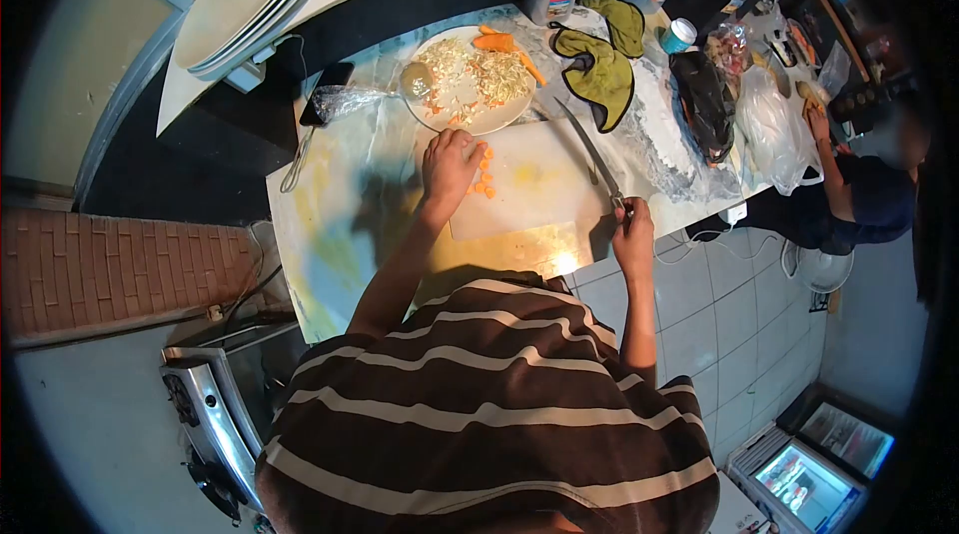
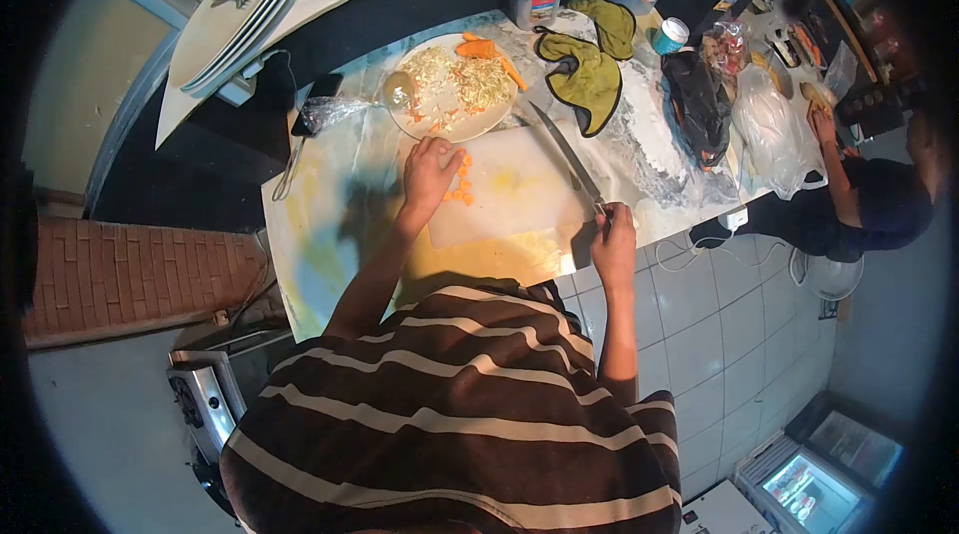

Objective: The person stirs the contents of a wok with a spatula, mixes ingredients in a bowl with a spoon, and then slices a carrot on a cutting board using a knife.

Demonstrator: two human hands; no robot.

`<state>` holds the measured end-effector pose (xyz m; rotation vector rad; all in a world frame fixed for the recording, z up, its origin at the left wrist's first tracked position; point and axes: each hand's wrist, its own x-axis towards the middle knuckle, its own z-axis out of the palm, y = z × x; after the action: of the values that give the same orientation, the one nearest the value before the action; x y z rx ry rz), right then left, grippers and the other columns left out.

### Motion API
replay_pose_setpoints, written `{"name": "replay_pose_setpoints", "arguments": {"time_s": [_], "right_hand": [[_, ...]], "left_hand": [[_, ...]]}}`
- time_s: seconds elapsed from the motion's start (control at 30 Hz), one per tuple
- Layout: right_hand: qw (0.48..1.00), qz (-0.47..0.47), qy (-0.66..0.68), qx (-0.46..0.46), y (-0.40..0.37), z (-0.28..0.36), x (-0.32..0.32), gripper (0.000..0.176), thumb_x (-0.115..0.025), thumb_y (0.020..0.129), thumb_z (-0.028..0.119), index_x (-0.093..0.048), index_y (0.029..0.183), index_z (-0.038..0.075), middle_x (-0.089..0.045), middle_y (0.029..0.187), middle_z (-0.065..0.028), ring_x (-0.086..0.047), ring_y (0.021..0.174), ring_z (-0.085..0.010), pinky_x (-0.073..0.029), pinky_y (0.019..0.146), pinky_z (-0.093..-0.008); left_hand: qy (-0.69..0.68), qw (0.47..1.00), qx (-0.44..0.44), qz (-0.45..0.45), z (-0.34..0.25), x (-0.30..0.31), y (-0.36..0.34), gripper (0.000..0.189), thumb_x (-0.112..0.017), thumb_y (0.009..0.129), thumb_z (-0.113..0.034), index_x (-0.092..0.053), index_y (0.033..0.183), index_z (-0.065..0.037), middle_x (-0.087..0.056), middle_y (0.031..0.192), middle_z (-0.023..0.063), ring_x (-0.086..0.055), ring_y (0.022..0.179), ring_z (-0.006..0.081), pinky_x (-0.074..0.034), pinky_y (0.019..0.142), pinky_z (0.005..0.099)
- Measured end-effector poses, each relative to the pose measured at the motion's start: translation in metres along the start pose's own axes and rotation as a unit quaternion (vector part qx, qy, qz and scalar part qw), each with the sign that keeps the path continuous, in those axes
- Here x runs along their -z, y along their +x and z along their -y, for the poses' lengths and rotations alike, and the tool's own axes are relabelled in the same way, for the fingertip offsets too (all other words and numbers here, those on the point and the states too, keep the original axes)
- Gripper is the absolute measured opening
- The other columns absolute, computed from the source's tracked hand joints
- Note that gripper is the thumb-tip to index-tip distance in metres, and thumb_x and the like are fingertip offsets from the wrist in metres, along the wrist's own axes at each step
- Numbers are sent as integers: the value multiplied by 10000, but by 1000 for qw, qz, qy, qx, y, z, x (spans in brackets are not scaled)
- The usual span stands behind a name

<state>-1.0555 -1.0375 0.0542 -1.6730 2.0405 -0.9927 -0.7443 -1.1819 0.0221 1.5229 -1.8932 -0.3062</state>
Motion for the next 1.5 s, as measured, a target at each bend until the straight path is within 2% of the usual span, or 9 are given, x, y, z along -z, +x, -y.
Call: {"name": "replay_pose_setpoints", "arguments": {"time_s": [0.27, 0.33, 0.53, 0.63, 0.73, 0.83, 0.93, 1.03, 1.5], "right_hand": [[998, -6, 36, -45, -6, -4, -4, 155, -591, 947, 80, -546, 1051, -27, -630, 965, -254, -608, 902, -457, -484, 768, -464], [997, -1, 46, -60, -10, -6, -5, 152, -586, 938, 59, -548, 1053, -34, -622, 974, -257, -598, 911, -461, -480, 775, -474], [998, 0, 42, -39, -13, -14, -9, 179, -600, 963, 135, -557, 1053, -13, -643, 927, -236, -609, 820, -431, -487, 734, -422], [998, -21, 53, -6, -11, -14, -12, 176, -584, 977, 148, -556, 1042, -13, -636, 864, -209, -599, 720, -362, -473, 670, -403], [994, 22, 78, -73, -6, -11, -14, 205, -543, 1010, 201, -553, 1003, -3, -589, 736, -142, -546, 614, -243, -436, 591, -373], [986, 38, 109, -121, -3, -7, -21, 268, -530, 1012, 256, -552, 992, -11, -567, 653, -189, -545, 578, -344, -411, 564, -433], [983, 49, 124, -122, -1, 0, -30, 338, -568, 994, 335, -549, 942, 1, -477, 562, -121, -442, 505, -201, -360, 502, -386], [980, 77, 147, -113, -2, -8, -43, 341, -571, 991, 336, -547, 923, 3, -471, 574, -97, -431, 531, -167, -358, 512, -364], [971, 129, 143, -138, 0, -14, -50, 381, -584, 965, 383, -568, 893, 9, -549, 653, -165, -528, 611, -246, -418, 603, -390]], "left_hand": [[-30, 999, -15, -4, 23, -8, 8, 103, -691, 869, -183, -659, 866, -86, -642, 844, 62, -626, 838, 267, -499, 771, 394], [-103, 993, 54, -8, 10, 11, 7, 75, -678, 872, -137, -648, 872, -68, -629, 834, 80, -619, 746, 270, -506, 697, 382], [-39, 997, 59, -39, 39, 49, -5, 107, -644, 903, -123, -611, 849, -37, -598, 802, 107, -585, 677, 295, -476, 646, 402], [3, 997, 78, -16, 87, 50, -25, 190, -605, 942, -188, -562, 869, -17, -576, 832, 133, -567, 729, 337, -451, 667, 443], [-25, 988, 54, -139, 86, 52, -46, 210, -614, 941, -215, -563, 991, -19, -580, 935, 153, -572, 824, 357, -473, 731, 432], [-96, 988, 116, -40, 50, 51, -66, 302, -660, 898, -161, -545, 1140, -20, -572, 1057, 172, -564, 938, 379, -490, 796, 429], [-107, 994, -4, -13, 16, 39, -73, 399, -712, 850, -137, -550, 1199, -31, -574, 1119, 161, -561, 1019, 369, -483, 873, 428], [-56, 995, -84, -20, -5, 33, -69, 426, -748, 818, -156, -564, 1187, -48, -573, 1120, 147, -553, 1065, 350, -457, 915, 432], [-90, 995, 11, 51, 4, 23, -71, 168, -686, 847, -72, -597, 990, -64, -585, 987, 103, -563, 1000, 310, -469, 867, 414]]}}
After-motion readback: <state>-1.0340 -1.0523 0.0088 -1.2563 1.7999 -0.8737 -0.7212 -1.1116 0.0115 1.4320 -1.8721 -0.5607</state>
